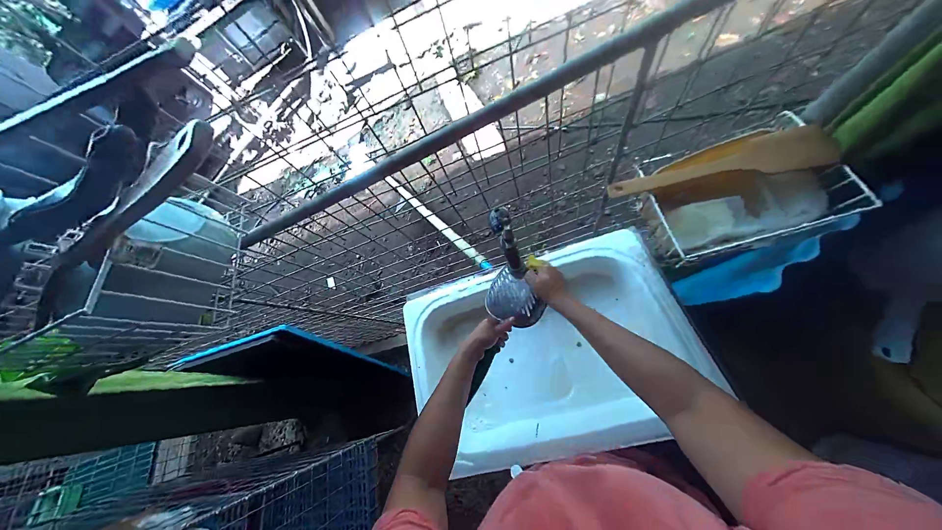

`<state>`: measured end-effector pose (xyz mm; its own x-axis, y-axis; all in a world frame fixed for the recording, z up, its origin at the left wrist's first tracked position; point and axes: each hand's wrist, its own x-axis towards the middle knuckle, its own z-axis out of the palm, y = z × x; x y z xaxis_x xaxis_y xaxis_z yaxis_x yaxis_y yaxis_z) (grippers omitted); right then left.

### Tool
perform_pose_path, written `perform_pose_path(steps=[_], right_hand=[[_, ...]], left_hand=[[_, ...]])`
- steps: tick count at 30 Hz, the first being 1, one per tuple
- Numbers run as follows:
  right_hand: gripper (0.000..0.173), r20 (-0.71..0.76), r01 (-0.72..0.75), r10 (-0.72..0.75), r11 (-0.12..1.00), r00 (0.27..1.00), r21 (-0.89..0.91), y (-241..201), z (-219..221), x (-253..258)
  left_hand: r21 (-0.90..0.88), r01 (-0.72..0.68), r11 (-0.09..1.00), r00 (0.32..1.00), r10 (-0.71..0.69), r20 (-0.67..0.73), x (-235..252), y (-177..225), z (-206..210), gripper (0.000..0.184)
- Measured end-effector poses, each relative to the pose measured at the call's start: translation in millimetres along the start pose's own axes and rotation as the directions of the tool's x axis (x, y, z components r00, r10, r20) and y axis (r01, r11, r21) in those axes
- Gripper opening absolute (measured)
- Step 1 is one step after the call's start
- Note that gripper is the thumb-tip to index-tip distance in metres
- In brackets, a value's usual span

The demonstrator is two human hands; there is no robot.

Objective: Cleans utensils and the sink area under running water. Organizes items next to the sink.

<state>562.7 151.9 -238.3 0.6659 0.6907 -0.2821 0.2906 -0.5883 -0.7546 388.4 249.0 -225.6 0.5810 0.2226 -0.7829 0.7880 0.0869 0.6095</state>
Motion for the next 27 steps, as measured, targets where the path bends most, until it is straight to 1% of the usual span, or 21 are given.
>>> perform_pose_path(steps=[1, 2, 4, 5, 6, 7, 8, 10, 11, 12, 13, 14, 16, 18, 20, 22, 23, 24, 25, 26, 27], right_hand=[[0.043, -0.129, 0.068, -0.070, 0.997, 0.989, -0.026, 3, 12, -12], [0.049, -0.214, 0.145, -0.161, 0.986, 0.964, -0.086, 4, 28, -26], [0.058, -0.307, 0.290, -0.346, 0.933, 0.887, -0.215, 6, 55, -49], [0.056, -0.360, 0.327, -0.402, 0.911, 0.842, -0.252, 10, 61, -52], [0.051, -0.410, 0.344, -0.413, 0.909, 0.813, -0.234, 15, 60, -52], [0.048, -0.457, 0.342, -0.385, 0.923, 0.802, -0.177, 20, 53, -48], [0.047, -0.484, 0.312, -0.308, 0.947, 0.819, -0.075, 23, 43, -44], [0.049, -0.440, 0.155, -0.028, 0.954, 0.898, 0.255, 27, 19, -39], [0.052, -0.382, 0.058, 0.127, 0.898, 0.916, 0.437, 28, 8, -38], [0.055, -0.310, -0.030, 0.260, 0.809, 0.914, 0.587, 28, -1, -38], [0.053, -0.265, -0.080, 0.340, 0.737, 0.902, 0.671, 29, -6, -39], [0.049, -0.268, -0.099, 0.375, 0.723, 0.887, 0.683, 28, -7, -42], [0.042, -0.395, -0.067, 0.334, 0.828, 0.856, 0.556, 23, -8, -50], [0.035, -0.559, 0.075, 0.186, 0.909, 0.808, 0.411, 14, -2, -55], [0.024, -0.634, 0.218, 0.051, 0.915, 0.772, 0.339, -4, 0, -56], [0.024, -0.572, 0.262, -0.028, 0.907, 0.820, 0.331, -25, -4, -57], [0.024, -0.538, 0.274, -0.043, 0.893, 0.842, 0.357, -35, -7, -55], [0.025, -0.488, 0.261, -0.017, 0.862, 0.873, 0.435, -44, -9, -51], [0.026, -0.373, 0.184, 0.053, 0.800, 0.926, 0.571, -52, -10, -46], [0.027, -0.210, 0.066, 0.128, 0.685, 0.969, 0.726, -56, -9, -39], [0.028, -0.040, -0.062, 0.184, 0.516, 0.982, 0.854, -55, -7, -30]], left_hand=[[-0.076, 0.004, 0.997, 1.000, -0.003, 0.014, 4, 2, 3, 0.035], [-0.149, 0.009, 0.989, 1.000, -0.005, 0.029, 7, 5, 7, 0.033], [-0.242, -0.007, 0.970, 0.998, 0.023, 0.064, 14, 6, 11, 0.029], [-0.250, -0.020, 0.968, 0.994, 0.047, 0.103, 18, 4, 11, 0.030], [-0.249, -0.032, 0.968, 0.985, 0.073, 0.154, 22, 1, 9, 0.034], [-0.241, -0.033, 0.970, 0.974, 0.086, 0.211, 25, -1, 7, 0.038], [-0.229, -0.035, 0.973, 0.963, 0.094, 0.251, 26, -3, 4, 0.040], [-0.183, -0.078, 0.980, 0.959, 0.124, 0.254, 25, -4, 0, 0.037], [-0.121, -0.139, 0.983, 0.966, 0.162, 0.202, 25, -3, -2, 0.032], [-0.004, -0.209, 0.978, 0.970, 0.208, 0.128, 25, 0, -4, 0.024], [0.169, -0.258, 0.951, 0.966, 0.251, 0.062, 25, 5, -7, 0.024], [0.362, -0.264, 0.894, 0.962, 0.273, 0.027, 25, 11, -10, 0.029], [0.652, -0.220, 0.726, 0.964, 0.266, 0.029, 19, 30, -12, 0.036], [0.786, -0.224, 0.576, 0.959, 0.276, 0.071, 11, 41, -10, 0.042], [0.846, -0.203, 0.493, 0.955, 0.289, 0.061, 6, 43, -7, 0.052], [0.865, -0.178, 0.470, 0.951, 0.307, 0.029, 3, 38, -6, 0.052], [0.869, -0.170, 0.465, 0.946, 0.325, 0.011, 0, 37, -7, 0.050], [0.869, -0.166, 0.466, 0.936, 0.352, -0.010, -5, 36, -7, 0.048], [0.870, -0.159, 0.467, 0.928, 0.372, -0.031, -10, 35, -7, 0.046], [0.874, -0.146, 0.464, 0.923, 0.381, -0.048, -15, 35, -8, 0.044], [0.880, -0.134, 0.456, 0.920, 0.388, -0.060, -19, 35, -9, 0.043]])
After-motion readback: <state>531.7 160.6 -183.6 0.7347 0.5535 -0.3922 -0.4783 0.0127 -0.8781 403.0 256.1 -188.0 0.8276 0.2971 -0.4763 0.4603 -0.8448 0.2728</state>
